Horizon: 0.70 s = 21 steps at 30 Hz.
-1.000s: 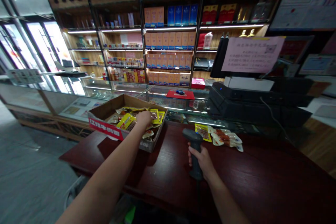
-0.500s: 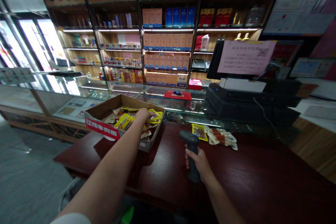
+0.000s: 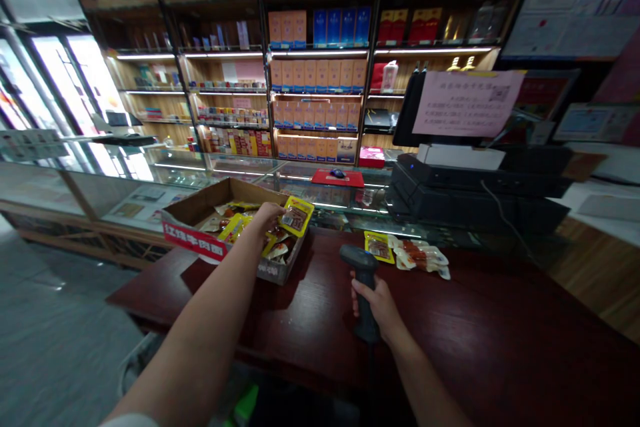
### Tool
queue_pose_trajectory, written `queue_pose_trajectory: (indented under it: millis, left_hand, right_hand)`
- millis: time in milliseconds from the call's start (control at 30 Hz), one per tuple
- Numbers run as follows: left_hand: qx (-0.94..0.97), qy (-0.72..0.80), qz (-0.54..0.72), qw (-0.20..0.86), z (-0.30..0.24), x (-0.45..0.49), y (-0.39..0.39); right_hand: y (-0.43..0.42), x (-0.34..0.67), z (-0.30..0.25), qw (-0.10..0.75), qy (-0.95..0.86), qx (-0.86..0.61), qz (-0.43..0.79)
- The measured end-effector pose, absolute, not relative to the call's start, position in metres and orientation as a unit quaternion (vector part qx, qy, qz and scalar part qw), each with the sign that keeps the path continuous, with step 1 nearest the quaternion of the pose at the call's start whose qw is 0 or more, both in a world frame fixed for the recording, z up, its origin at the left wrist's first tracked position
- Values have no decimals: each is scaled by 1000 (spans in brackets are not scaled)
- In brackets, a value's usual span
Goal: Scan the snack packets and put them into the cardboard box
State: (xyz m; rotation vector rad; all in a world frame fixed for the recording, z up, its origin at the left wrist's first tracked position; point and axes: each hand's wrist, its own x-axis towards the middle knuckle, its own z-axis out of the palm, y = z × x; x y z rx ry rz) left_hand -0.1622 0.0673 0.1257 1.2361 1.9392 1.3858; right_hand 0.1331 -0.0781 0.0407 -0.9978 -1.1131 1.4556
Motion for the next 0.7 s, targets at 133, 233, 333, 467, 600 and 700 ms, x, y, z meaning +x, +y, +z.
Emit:
queue_pose_trajectory:
  millis: [133,233,333,467,600,700]
  left_hand:
    - [424,667,548,275,119,-135,55]
    - [368,576,654,324,102,-102,44]
    - [326,489,729,350,77,-66,31]
    - [317,460,746,362,44,-31,17]
    - [309,453,748,373,20,-22,12]
    - [298,464,740,386,9,-24,13]
  right_hand:
    - [-84,130,45,497,-466,-406,609]
    - [-90,126,52,494,-478,-396,609]
    - [-96,124,62,492,-496,-387,602]
    - [-101,126,70,489,-516,-413,569]
    - [-103,132,64,478,-510,-443,562]
    - [-103,136,56,463,-511,-441,575]
